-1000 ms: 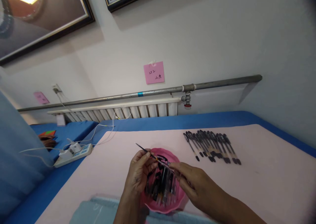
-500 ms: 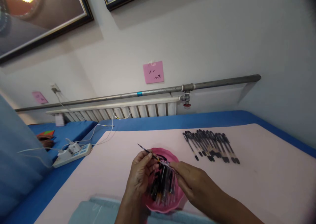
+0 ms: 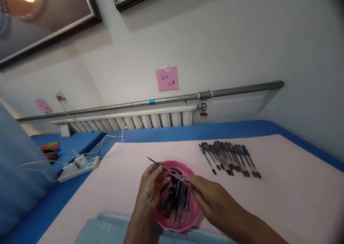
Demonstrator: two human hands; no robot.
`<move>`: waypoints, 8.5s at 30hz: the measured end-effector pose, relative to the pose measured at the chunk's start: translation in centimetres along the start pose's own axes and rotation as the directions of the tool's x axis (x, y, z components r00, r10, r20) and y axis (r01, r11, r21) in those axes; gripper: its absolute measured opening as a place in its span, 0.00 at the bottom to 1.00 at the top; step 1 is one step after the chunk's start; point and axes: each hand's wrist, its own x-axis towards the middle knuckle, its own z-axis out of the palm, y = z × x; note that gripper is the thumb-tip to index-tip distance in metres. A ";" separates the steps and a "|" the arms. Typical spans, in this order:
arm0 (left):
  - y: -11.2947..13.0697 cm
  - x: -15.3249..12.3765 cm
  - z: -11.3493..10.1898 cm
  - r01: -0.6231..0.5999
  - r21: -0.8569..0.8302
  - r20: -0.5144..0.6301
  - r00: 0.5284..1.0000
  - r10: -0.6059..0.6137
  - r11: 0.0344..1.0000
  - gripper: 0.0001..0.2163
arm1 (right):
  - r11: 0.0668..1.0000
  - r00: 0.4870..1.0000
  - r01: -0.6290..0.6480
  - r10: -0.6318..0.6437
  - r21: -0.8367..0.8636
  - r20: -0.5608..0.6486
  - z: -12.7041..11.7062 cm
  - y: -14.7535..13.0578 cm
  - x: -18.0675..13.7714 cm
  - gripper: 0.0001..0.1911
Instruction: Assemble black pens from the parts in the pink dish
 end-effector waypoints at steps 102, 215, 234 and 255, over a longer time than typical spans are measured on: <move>-5.1 -5.3 4.2 0.281 0.365 0.311 0.862 -0.400 0.888 0.14 | 0.483 0.742 -0.135 0.628 0.865 -0.234 -1.5 -0.1 -5.2 0.13; -3.0 -4.0 3.3 0.349 -0.029 0.195 0.921 -0.337 0.937 0.09 | 0.852 0.914 -0.402 0.394 0.336 0.096 0.5 -1.7 -6.1 0.16; -3.3 -4.3 3.7 0.259 0.066 0.208 0.941 -0.267 0.964 0.11 | 0.850 0.903 -0.422 0.425 0.316 0.062 0.5 -1.9 -5.8 0.14; -5.6 -5.9 6.1 0.274 0.105 0.212 0.933 -0.290 0.956 0.15 | 0.494 0.690 -0.438 0.720 0.751 -0.072 1.5 -2.0 -5.4 0.34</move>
